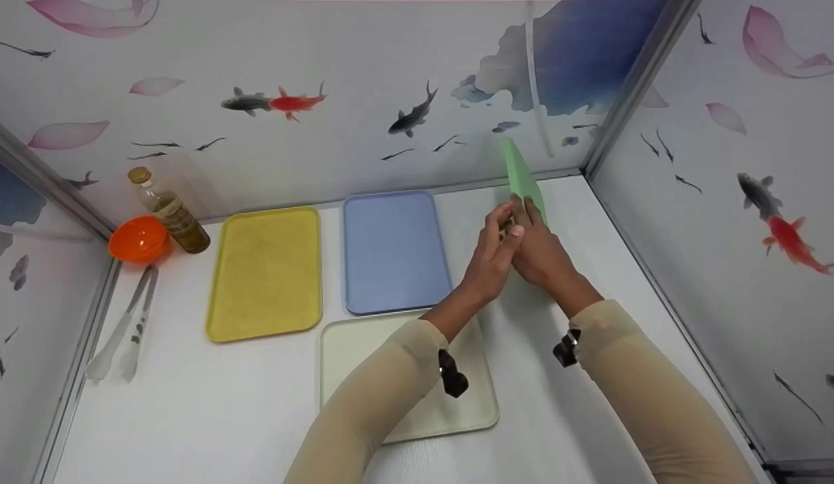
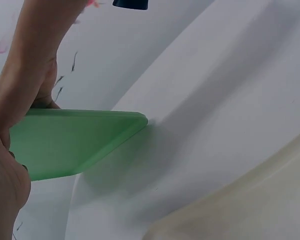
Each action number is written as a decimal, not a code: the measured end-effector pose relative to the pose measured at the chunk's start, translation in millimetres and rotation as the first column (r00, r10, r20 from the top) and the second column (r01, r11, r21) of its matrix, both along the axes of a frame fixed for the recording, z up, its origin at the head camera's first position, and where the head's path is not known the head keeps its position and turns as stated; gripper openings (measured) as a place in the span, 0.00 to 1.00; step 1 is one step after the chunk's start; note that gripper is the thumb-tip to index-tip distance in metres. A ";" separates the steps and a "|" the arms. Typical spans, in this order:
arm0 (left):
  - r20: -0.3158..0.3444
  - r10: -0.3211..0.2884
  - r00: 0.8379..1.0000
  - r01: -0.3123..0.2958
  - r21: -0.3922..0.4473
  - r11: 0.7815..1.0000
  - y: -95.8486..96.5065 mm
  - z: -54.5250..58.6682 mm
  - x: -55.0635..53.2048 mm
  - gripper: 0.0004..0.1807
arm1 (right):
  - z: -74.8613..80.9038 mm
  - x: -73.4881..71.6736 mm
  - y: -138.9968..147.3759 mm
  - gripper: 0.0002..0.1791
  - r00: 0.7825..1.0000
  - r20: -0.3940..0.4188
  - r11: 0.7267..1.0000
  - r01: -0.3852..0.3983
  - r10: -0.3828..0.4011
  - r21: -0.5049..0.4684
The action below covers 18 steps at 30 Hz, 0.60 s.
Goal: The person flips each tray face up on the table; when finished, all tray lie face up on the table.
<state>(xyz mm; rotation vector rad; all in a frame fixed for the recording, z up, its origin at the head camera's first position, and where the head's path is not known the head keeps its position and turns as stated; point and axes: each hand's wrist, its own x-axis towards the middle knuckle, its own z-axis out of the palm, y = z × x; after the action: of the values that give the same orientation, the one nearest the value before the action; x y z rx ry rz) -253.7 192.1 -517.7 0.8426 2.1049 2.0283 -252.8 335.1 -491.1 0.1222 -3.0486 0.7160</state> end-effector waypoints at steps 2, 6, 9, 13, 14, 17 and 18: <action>0.018 -0.004 1.000 0.004 0.020 1.000 -0.5 -1.3 -0.5 0.49 | 0.3 0.7 1.1 0.40 1.000 0.003 1.000 0.017 -0.017 -0.016; 0.053 0.007 0.999 -0.009 0.048 0.999 -2.0 -7.1 -2.4 0.45 | -0.8 1.6 3.1 0.35 0.999 -0.014 0.999 0.039 -0.039 -0.036; 0.074 0.022 0.997 -0.024 0.034 0.999 -3.3 -11.5 -3.0 0.42 | -2.3 2.2 3.0 0.33 0.998 -0.049 0.999 0.034 -0.035 -0.021; 0.102 0.018 0.995 -0.019 0.011 1.000 -4.1 -15.0 -2.6 0.44 | -3.2 4.7 1.5 0.35 0.995 -0.096 1.000 0.027 -0.025 0.015; 0.108 0.017 0.994 -0.017 0.003 1.000 -4.4 -15.4 -2.6 0.45 | -3.2 5.2 1.2 0.38 0.994 -0.101 0.999 0.029 -0.027 0.018; 0.120 0.021 0.993 -0.019 -0.012 1.000 -5.5 -16.7 -2.2 0.51 | -1.5 6.0 0.6 0.45 0.994 -0.097 0.999 0.047 -0.046 0.017; 0.124 0.026 0.992 -0.024 -0.015 1.000 -5.7 -17.0 -2.1 0.51 | -1.0 5.8 0.6 0.46 0.995 -0.090 0.998 0.055 -0.053 0.014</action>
<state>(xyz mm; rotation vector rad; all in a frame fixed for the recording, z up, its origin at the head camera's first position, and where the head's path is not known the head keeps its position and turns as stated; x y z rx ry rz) -255.8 186.4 -534.7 0.6728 2.0698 2.0196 -247.0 335.7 -492.1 0.0694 -2.9614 0.6629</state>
